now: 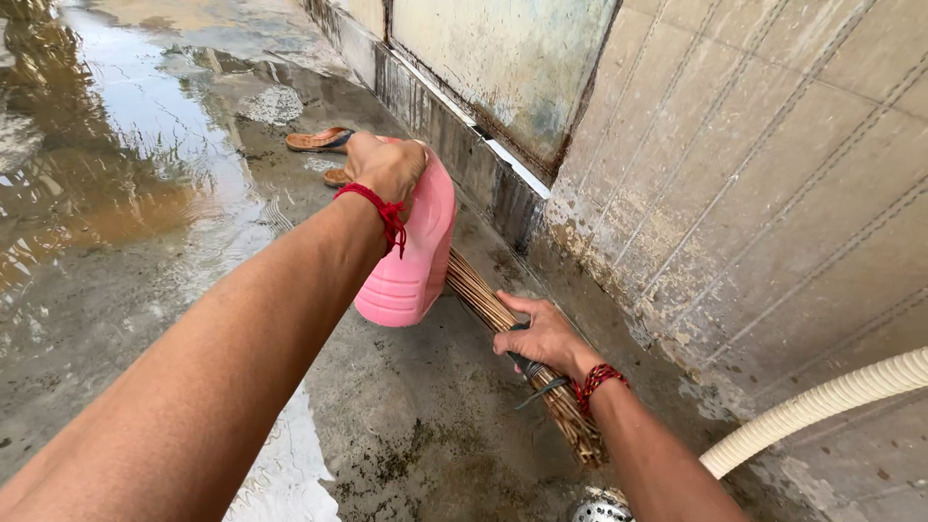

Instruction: The person cleans a bundle of sticks used as a broom by pouring water from a pink container and dipping them into a green basin on an outdoor concrete floor.

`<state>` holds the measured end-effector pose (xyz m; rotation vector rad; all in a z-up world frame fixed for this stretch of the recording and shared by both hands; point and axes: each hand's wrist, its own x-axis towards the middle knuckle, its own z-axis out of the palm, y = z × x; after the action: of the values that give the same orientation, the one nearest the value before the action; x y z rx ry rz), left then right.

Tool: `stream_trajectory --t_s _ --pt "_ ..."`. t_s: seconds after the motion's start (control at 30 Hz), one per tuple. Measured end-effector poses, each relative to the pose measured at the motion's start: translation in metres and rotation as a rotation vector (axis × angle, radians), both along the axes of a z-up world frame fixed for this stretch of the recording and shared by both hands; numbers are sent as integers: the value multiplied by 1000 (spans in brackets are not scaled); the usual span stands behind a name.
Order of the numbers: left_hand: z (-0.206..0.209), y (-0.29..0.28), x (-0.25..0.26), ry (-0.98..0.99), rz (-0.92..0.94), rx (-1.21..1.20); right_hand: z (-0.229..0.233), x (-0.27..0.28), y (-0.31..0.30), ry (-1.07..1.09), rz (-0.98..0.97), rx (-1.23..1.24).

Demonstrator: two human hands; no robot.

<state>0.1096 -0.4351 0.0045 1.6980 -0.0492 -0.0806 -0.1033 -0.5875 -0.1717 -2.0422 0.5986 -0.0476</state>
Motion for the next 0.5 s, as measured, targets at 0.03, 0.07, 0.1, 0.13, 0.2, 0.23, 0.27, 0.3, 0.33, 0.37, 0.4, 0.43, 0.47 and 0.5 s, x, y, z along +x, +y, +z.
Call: stream_trajectory --t_s 0.03,0.07,0.1,0.13,0.2,0.23,0.27,0.3,0.33,0.37,0.4,0.43,0.47,0.5 --pt "0 5 -1 -7 5 -16 11 1 -1 103 -73 176" --pt "0 10 -2 -15 10 -32 13 3 8 65 -120 24" --pt "2 16 -2 -25 17 -49 9 5 18 24 -164 -128" --pt "3 20 -3 -45 34 -3 3 7 28 -20 -208 -281" --pt "4 33 -5 -85 76 93 -13 16 48 34 -239 -57" --pt "4 42 -5 -78 79 95 -17 17 58 66 -246 52" --pt "4 53 -4 -71 81 96 -21 20 80 89 -250 132" --pt "7 62 -3 -64 88 92 -21 27 106 113 -251 206" --pt "10 73 -1 -24 90 66 -13 33 125 147 -254 260" --pt "10 85 0 21 91 43 -3 37 141 189 -260 315" --pt "10 96 2 67 91 19 8 40 152 232 -266 369" --pt "12 104 4 24 113 23 20 42 154 148 -233 468" --pt "12 113 7 -18 134 27 30 43 153 64 -199 567" --pt "12 124 9 -57 161 30 33 45 155 -16 -160 665"
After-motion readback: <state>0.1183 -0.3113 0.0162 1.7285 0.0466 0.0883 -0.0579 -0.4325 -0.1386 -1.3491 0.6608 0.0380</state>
